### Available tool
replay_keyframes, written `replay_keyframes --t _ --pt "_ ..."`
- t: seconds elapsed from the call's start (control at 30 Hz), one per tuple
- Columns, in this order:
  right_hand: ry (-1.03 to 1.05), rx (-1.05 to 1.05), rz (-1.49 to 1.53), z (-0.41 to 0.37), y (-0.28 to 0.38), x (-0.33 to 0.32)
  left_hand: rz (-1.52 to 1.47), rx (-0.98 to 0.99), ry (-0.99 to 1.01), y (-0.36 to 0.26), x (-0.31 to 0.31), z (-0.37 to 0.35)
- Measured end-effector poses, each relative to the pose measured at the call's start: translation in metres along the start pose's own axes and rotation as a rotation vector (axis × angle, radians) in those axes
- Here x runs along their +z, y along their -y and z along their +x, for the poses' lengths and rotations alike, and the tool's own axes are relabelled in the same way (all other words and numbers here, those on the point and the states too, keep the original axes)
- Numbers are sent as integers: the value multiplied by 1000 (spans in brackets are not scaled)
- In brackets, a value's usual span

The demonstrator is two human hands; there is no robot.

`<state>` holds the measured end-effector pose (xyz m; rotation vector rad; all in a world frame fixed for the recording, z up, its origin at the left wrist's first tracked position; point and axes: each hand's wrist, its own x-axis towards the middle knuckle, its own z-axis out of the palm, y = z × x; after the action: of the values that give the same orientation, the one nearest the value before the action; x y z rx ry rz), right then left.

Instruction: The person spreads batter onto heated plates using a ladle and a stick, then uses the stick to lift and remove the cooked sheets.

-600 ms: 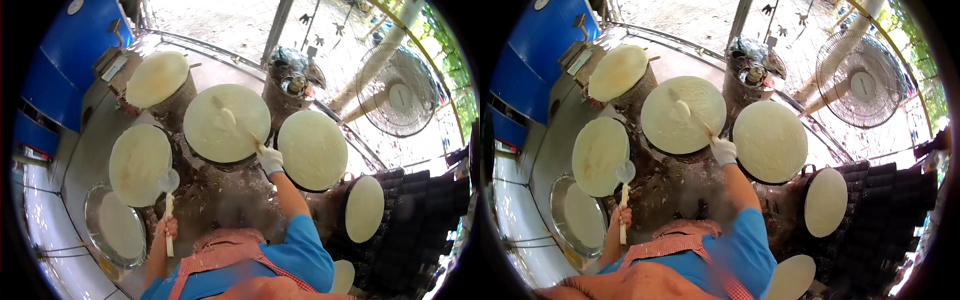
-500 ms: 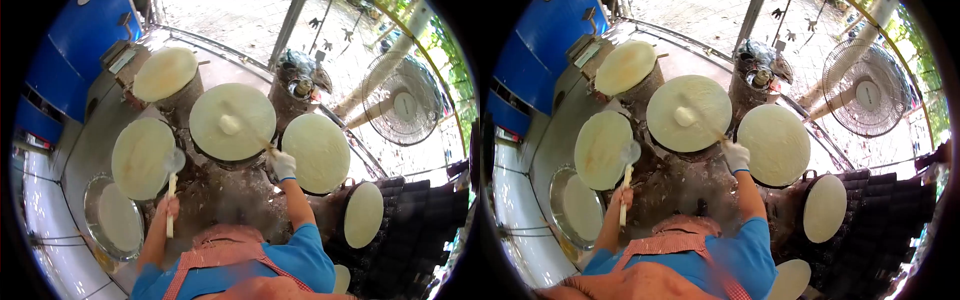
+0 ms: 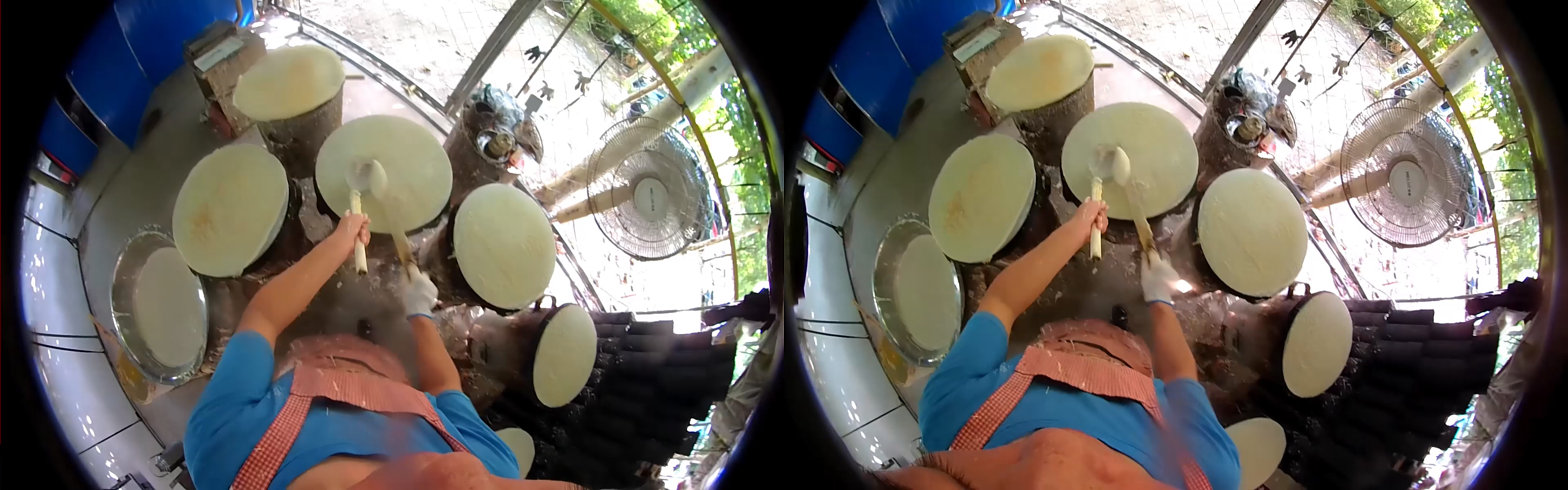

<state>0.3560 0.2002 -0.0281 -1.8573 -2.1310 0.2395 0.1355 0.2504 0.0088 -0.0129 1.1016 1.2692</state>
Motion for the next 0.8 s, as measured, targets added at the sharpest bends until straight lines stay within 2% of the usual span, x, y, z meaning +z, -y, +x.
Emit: replay_keyframes --t 0.07,0.1,0.13,0.17,0.2,0.27,0.3,0.37,0.43,0.47,0.57,0.6,0.63,0.67,0.77,0.8 --pt "-75 -33 143 -3 5 -4 -293 -241 131 -10 -11 -12" --pt "-136 -92 230 -9 11 -24 -285 -240 288 -13 -39 -37" --pt "-185 -167 229 -20 10 -38 -16 123 336 -22 -43 -98" --pt "-239 -251 233 -24 7 -44 4 93 191 -15 -72 -111" --pt "-227 -264 183 -22 8 -41 40 26 105 -13 -85 -139" --pt "-154 -290 80 -42 11 -31 -94 -164 163 -21 -105 -151" --pt "-13 -207 34 -44 26 -39 -189 -242 188 -18 -115 -157" --pt "-238 -346 254 -42 38 -34 -540 -428 276 -15 -130 -160" --pt "-198 -296 470 -36 49 -25 -741 -447 283 -16 -135 -179" --pt "-51 -196 693 -31 60 -28 -688 -416 254 -18 -138 -190" --pt "330 -10 502 -2 77 -43 -516 -249 178 -5 -161 -225" --pt "417 7 493 8 73 -37 -589 -239 152 7 -175 -236" --pt "396 -107 453 17 68 -33 -656 -232 125 23 -193 -244" --pt "442 -109 409 22 76 -44 -723 -231 100 38 -206 -253" --pt "520 -152 282 30 84 -57 -833 -210 -147 65 -220 -292" --pt "539 -170 252 31 87 -60 -918 -207 -95 84 -237 -299"
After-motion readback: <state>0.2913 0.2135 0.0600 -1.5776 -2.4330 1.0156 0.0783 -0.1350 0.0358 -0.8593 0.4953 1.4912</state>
